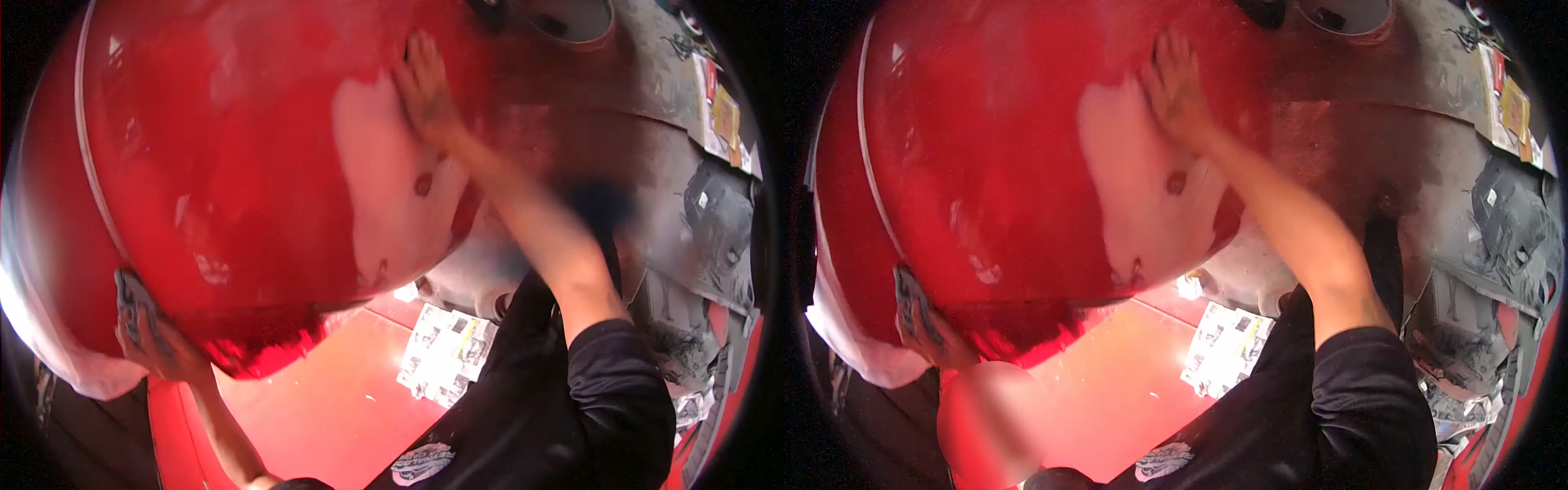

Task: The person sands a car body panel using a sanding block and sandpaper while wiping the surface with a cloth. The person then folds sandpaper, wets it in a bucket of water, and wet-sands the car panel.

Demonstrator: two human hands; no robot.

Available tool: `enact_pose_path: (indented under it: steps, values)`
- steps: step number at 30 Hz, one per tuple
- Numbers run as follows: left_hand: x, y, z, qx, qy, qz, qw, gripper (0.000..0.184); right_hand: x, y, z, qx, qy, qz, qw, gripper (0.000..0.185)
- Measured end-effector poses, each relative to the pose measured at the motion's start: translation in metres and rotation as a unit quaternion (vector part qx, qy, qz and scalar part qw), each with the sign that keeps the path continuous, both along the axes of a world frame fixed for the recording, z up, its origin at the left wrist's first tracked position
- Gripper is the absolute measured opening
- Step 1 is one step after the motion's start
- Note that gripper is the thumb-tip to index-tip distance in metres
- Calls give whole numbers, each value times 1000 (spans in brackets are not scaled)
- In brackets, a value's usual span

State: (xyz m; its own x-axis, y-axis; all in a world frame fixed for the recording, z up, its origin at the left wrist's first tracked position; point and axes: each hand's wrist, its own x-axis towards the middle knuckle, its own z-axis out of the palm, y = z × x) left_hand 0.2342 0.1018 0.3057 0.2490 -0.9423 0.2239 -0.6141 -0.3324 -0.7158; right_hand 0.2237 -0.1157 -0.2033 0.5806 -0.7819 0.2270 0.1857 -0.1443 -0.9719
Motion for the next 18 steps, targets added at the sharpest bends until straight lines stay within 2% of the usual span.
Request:
enact_pose_path:
  steps: [1,2,4,6,7,9,11,13,14,16,18]
  values:
    - [-1,2,-1,-1,-7,9,1000,27,13,-20,22,73,13,-10,997,66]
    - [-1,0,-3,-13,-2,3,1000,27,3,-2,32,71,6,-4,997,66]
    - [0,-3,-5,-33,-5,-3,999,27,-50,58,55,-73,49,38,995,74]
    - [-1,-3,-4,-20,-25,-3,999,27,-114,150,79,-143,64,108,982,75]
    - [2,-3,-3,-26,-29,-1,999,27,-156,171,102,-84,52,199,975,80]
    - [4,0,0,1,-39,-43,998,28,-138,160,100,-170,104,194,961,72]
    - [4,-1,-3,-12,-34,-57,998,28,-85,94,110,-288,123,125,941,66]
    - [-1,1,-4,-30,-34,-75,996,28,-33,39,99,-264,-26,11,964,61]
    - [-3,2,-4,-27,-47,-78,995,28,-43,55,102,-273,-27,5,962,61]
    - [5,5,-2,-48,-58,-93,993,29,-74,105,98,-370,75,2,926,66]
    - [15,14,1,-44,-43,-140,988,28,-124,205,100,-228,71,47,970,68]
